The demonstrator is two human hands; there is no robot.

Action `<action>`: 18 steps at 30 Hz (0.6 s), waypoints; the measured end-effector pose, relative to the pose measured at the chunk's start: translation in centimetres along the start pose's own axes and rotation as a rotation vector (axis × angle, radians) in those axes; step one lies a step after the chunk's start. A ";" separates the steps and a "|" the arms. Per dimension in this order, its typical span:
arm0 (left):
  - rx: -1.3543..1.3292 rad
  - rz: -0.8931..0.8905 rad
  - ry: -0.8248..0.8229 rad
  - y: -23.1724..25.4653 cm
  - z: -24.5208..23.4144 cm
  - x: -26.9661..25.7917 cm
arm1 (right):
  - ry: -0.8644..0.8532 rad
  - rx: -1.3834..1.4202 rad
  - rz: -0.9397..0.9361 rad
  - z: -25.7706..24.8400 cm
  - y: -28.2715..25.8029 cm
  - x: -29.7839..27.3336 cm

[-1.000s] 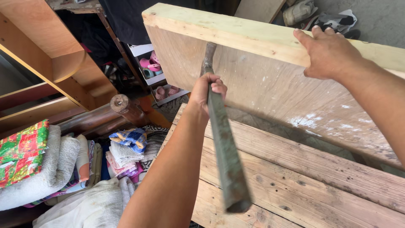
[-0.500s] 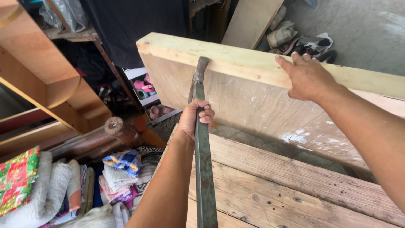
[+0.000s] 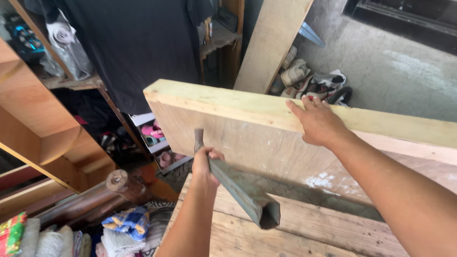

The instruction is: The person uses a hammer to tap and align a wooden plank along the edge of a larger wooden panel, likely part of a furniture assembly. The person repeatedly taps the plank to secure it in place while holding the panel steady.

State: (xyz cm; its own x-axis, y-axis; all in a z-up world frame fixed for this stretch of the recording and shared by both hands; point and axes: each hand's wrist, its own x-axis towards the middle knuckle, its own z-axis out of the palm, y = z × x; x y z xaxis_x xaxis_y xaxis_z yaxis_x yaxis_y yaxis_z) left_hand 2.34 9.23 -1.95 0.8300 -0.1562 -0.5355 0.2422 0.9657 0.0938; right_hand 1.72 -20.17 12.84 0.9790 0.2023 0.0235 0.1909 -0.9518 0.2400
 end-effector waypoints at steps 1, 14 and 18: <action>0.021 -0.014 -0.005 0.0 0.3 0.2 | -0.006 0.009 0.000 0.1 0.0 -0.1; -0.028 0.001 -0.020 -0.6 -0.8 1.5 | -0.011 0.000 -0.006 0.4 0.3 0.4; -0.003 -0.187 -0.129 -0.3 -1.4 1.4 | 0.033 0.012 -0.030 0.6 0.2 0.3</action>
State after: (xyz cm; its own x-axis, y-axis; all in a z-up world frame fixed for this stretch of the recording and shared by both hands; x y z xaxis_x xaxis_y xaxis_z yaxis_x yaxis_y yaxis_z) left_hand 2.74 8.99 -3.90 0.8284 -0.3576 -0.4311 0.3967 0.9180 0.0007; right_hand 2.13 -20.44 12.32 0.9699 0.2384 0.0486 0.2214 -0.9477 0.2298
